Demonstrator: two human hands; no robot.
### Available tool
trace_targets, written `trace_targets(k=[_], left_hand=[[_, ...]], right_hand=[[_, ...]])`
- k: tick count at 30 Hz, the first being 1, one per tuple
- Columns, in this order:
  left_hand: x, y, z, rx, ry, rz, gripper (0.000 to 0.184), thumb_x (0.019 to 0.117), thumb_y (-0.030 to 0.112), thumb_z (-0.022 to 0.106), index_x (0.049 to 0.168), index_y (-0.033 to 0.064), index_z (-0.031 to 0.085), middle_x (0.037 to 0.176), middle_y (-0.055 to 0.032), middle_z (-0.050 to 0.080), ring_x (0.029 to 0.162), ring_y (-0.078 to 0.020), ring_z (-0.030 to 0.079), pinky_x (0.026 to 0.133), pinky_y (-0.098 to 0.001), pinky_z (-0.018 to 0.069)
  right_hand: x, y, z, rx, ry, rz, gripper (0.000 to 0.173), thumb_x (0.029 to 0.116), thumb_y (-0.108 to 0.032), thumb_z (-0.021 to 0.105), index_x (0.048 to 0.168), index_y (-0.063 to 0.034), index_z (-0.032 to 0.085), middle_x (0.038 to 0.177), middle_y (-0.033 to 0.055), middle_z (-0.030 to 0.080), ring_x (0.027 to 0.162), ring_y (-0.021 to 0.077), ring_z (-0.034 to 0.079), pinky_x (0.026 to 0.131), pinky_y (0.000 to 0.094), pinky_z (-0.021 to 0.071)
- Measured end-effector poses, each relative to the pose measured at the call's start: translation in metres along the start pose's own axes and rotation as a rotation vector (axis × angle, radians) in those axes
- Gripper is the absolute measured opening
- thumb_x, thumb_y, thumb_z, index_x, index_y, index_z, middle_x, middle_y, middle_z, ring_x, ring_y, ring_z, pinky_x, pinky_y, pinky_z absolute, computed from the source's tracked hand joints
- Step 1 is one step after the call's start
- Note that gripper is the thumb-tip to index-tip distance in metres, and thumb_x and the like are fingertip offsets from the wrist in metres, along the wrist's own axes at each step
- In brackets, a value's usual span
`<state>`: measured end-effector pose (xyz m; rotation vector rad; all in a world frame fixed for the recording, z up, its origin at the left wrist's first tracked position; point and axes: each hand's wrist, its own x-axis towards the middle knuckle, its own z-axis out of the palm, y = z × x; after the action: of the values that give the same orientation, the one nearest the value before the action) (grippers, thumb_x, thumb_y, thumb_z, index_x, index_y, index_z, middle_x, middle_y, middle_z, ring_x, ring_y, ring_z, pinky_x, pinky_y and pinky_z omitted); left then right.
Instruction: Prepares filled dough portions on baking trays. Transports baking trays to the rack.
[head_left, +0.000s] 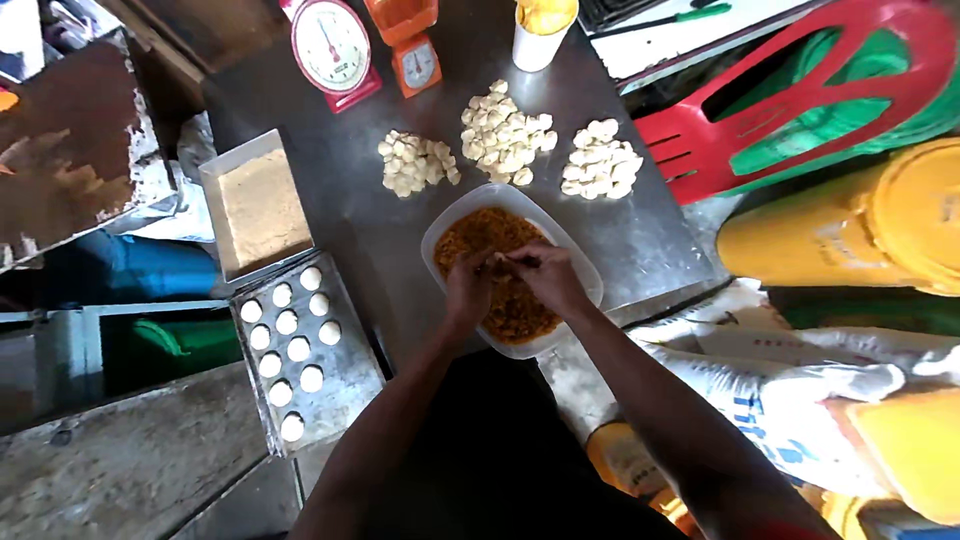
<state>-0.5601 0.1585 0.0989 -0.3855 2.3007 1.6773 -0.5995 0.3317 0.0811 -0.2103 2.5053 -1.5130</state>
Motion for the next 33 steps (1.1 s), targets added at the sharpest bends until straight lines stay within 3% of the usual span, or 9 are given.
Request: trace_targets(k=[6,9,12,17,21,23,26,30,33], left_hand=[[-0.026,-0.005,-0.036,-0.172,0.203,-0.02,0.02,0.0972,0.012,0.07,0.115,0.0031,0.074,0.109,-0.0146,0.067,0.087,-0.0193,0.072,0.08,-0.0358,0.0653],[-0.04,-0.016,-0.056,-0.246,0.236,-0.05,0.02,0.0971,0.009,0.069,0.114,-0.0012,0.072,0.108,-0.0156,0.07,0.087,-0.0207,0.074,0.081,-0.037,0.0654],[-0.06,-0.032,-0.076,-0.166,0.23,-0.086,0.031,0.099,0.011,0.066,0.128,-0.0011,0.067,0.12,-0.0184,0.067,0.102,-0.0214,0.07,0.093,-0.0357,0.0599],[-0.093,-0.079,-0.109,-0.24,0.311,-0.014,0.029,0.097,0.008,0.068,0.125,-0.0008,0.068,0.11,-0.0142,0.072,0.09,-0.0193,0.074,0.084,-0.0361,0.065],[-0.097,-0.108,-0.12,-0.187,0.262,-0.104,0.024,0.0962,0.017,0.072,0.114,0.0017,0.072,0.098,-0.0097,0.075,0.08,-0.0153,0.073,0.077,-0.0329,0.064],[-0.092,-0.128,-0.12,-0.036,0.238,-0.134,0.022,0.0964,0.02,0.072,0.112,0.004,0.074,0.103,-0.0098,0.072,0.087,-0.0161,0.072,0.083,-0.0347,0.0624],[-0.08,-0.162,-0.11,0.228,0.191,-0.15,0.019,0.0956,0.017,0.071,0.109,0.0044,0.075,0.112,-0.0136,0.07,0.097,-0.0251,0.07,0.09,-0.0456,0.0588],[-0.078,-0.223,-0.075,0.318,0.07,-0.226,0.021,0.0981,0.016,0.066,0.116,0.0068,0.073,0.128,-0.0126,0.066,0.112,-0.0291,0.067,0.098,-0.0506,0.056],[-0.087,-0.233,-0.072,0.297,0.099,-0.218,0.035,0.0985,0.021,0.066,0.131,0.0074,0.065,0.139,-0.0144,0.058,0.115,-0.0271,0.066,0.098,-0.047,0.0571]], right_hand=[[-0.01,-0.047,0.021,0.222,-0.177,0.053,0.034,0.0889,-0.014,0.08,0.122,-0.0114,0.074,0.115,0.0059,0.071,0.099,0.0179,0.07,0.087,0.0393,0.0623],[-0.016,-0.064,0.055,0.131,-0.096,-0.076,0.023,0.0867,-0.014,0.082,0.109,-0.0107,0.079,0.11,0.0067,0.071,0.095,0.0151,0.07,0.08,0.0334,0.0635],[-0.015,-0.062,0.096,0.011,-0.06,-0.181,0.012,0.0913,-0.015,0.076,0.101,-0.0087,0.08,0.099,0.0087,0.071,0.087,0.014,0.07,0.076,0.0309,0.0624],[-0.019,-0.068,0.124,-0.011,-0.531,-0.093,0.037,0.096,-0.02,0.072,0.131,-0.0082,0.069,0.125,0.0152,0.066,0.109,0.0196,0.067,0.095,0.0332,0.0582],[-0.028,-0.054,0.156,-0.064,-0.485,-0.029,0.02,0.0983,-0.022,0.069,0.109,-0.0069,0.077,0.104,0.0098,0.071,0.09,0.0154,0.069,0.084,0.0328,0.0596],[-0.026,-0.048,0.169,-0.099,-0.573,0.074,0.023,0.098,-0.021,0.07,0.113,-0.0047,0.074,0.109,0.0124,0.072,0.094,0.0192,0.071,0.087,0.0373,0.06],[-0.029,-0.032,0.194,-0.122,-0.72,0.224,0.044,0.0931,-0.008,0.072,0.136,-0.0049,0.061,0.13,0.0173,0.064,0.112,0.0268,0.068,0.097,0.0447,0.0578],[-0.062,0.043,0.243,-0.221,-0.557,0.138,0.021,0.095,-0.009,0.068,0.114,-0.004,0.073,0.117,0.0169,0.069,0.109,0.0297,0.067,0.098,0.0496,0.0555],[-0.06,0.055,0.236,-0.216,-0.565,0.079,0.024,0.0975,-0.012,0.068,0.121,-0.0097,0.074,0.12,0.0148,0.069,0.111,0.0266,0.067,0.099,0.0459,0.0562]])
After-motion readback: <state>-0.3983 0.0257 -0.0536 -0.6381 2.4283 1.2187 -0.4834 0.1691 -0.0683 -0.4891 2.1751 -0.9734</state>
